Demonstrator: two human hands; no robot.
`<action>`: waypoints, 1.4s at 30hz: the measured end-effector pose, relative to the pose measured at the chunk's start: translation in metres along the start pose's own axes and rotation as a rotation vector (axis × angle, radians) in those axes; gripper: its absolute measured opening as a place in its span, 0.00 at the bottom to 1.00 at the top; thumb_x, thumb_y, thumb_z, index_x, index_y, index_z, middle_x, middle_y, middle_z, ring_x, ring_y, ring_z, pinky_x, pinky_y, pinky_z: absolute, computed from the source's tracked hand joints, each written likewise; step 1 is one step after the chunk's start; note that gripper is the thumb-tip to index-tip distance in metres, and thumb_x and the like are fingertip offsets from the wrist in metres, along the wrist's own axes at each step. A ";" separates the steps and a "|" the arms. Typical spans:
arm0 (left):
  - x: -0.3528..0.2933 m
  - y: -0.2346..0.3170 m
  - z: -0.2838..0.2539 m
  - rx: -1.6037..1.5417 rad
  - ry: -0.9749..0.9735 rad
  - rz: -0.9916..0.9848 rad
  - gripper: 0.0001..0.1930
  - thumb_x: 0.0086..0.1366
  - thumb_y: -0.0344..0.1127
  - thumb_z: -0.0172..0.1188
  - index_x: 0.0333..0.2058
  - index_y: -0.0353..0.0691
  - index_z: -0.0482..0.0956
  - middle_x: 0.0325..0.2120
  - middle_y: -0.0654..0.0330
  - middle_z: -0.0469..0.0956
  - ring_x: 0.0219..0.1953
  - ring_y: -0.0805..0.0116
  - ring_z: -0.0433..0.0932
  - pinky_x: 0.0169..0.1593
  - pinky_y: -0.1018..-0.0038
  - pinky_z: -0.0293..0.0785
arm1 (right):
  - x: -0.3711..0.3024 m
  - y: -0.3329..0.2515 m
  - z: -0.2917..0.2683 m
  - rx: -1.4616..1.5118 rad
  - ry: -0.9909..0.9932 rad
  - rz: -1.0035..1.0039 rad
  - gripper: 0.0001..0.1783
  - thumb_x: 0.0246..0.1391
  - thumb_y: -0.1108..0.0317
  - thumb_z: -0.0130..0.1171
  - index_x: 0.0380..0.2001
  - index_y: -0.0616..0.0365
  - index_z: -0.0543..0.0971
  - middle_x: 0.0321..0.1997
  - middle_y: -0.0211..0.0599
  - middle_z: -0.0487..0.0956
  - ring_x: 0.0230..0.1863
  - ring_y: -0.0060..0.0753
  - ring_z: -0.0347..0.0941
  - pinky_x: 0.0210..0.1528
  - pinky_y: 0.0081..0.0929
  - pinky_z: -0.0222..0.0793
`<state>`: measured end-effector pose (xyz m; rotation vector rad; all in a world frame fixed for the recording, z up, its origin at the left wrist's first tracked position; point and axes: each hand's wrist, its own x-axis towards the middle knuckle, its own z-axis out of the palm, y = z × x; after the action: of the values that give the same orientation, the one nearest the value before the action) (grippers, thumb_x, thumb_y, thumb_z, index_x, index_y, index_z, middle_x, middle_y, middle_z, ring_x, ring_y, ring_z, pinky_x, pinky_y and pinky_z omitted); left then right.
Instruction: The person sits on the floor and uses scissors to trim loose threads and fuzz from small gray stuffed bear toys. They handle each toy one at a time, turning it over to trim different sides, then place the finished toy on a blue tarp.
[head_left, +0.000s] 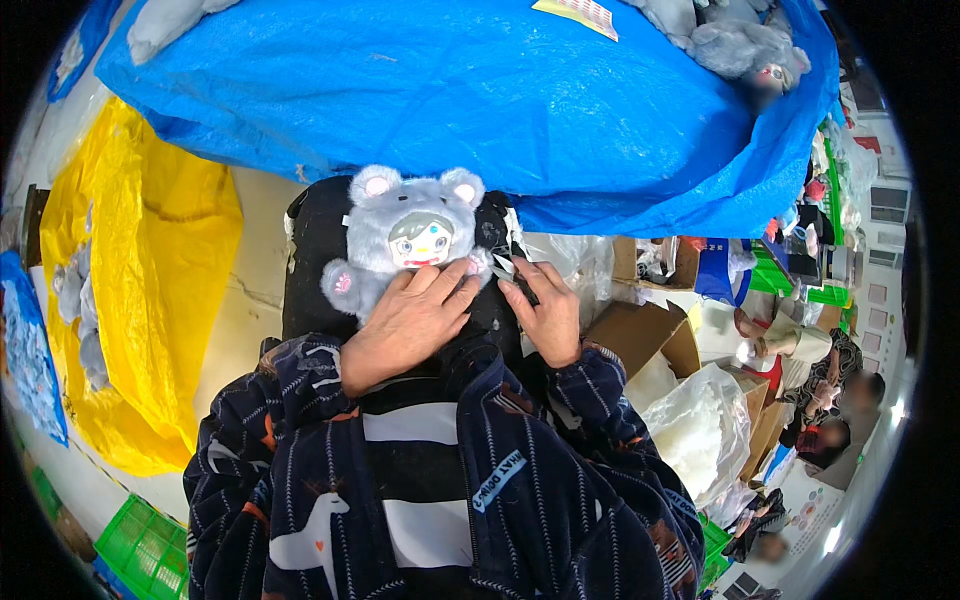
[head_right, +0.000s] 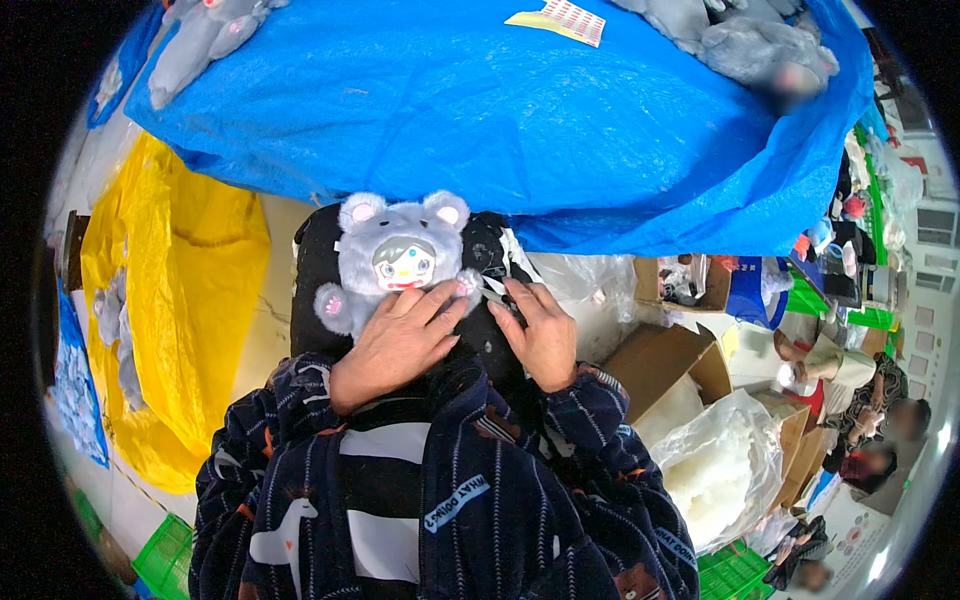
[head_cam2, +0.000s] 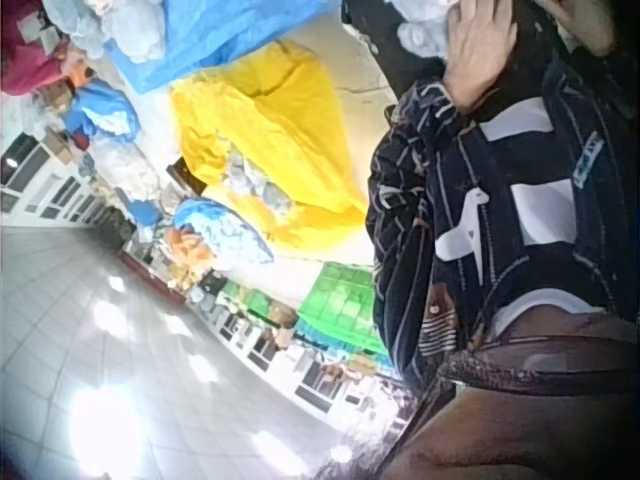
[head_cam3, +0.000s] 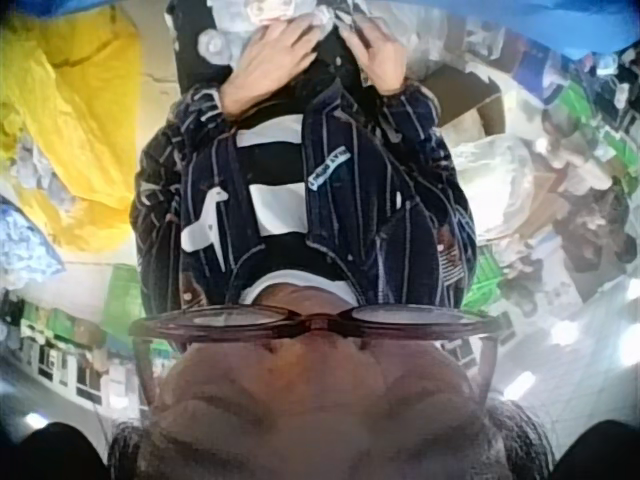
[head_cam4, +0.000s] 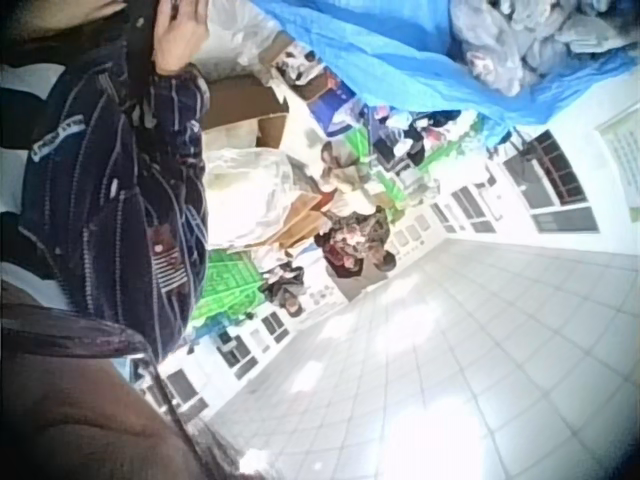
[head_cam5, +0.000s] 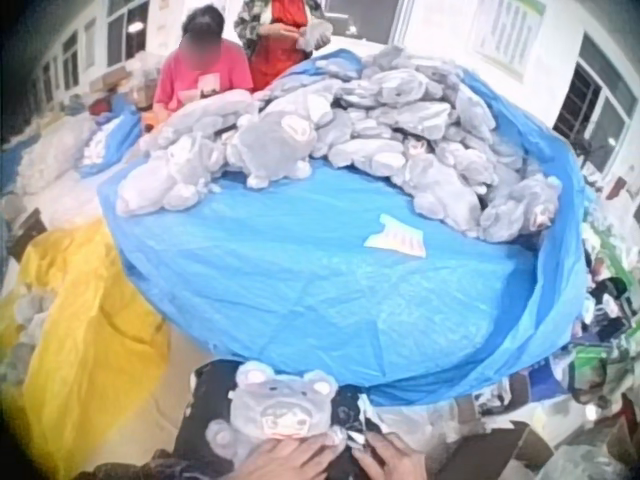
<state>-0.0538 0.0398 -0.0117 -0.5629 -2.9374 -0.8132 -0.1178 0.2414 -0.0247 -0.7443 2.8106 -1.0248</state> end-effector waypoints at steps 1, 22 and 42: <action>0.000 0.000 0.000 0.002 -0.004 0.000 0.24 0.52 0.37 0.61 0.49 0.42 0.70 0.53 0.60 0.65 0.47 0.61 0.67 0.48 0.67 0.68 | 0.001 0.000 0.003 0.030 0.001 0.015 0.17 0.50 0.62 0.60 0.42 0.59 0.76 0.35 0.42 0.76 0.33 0.47 0.74 0.32 0.34 0.70; -0.003 -0.004 0.005 -0.034 0.062 0.015 0.22 0.53 0.37 0.60 0.48 0.42 0.72 0.52 0.59 0.66 0.46 0.59 0.68 0.47 0.65 0.68 | 0.030 -0.002 0.026 0.265 0.038 -0.251 0.17 0.41 0.76 0.63 0.39 0.60 0.76 0.31 0.39 0.74 0.30 0.38 0.74 0.31 0.26 0.69; -0.058 -0.007 -0.047 -0.432 0.179 -0.001 0.11 0.55 0.28 0.58 0.38 0.35 0.77 0.40 0.53 0.76 0.38 0.56 0.75 0.42 0.68 0.71 | -0.001 0.016 -0.014 0.106 0.180 0.050 0.08 0.49 0.71 0.59 0.32 0.65 0.77 0.27 0.46 0.75 0.28 0.48 0.73 0.32 0.31 0.68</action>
<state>-0.0046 -0.0088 0.0175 -0.4746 -2.6062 -1.4304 -0.1270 0.2609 -0.0235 -0.5962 2.8766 -1.2813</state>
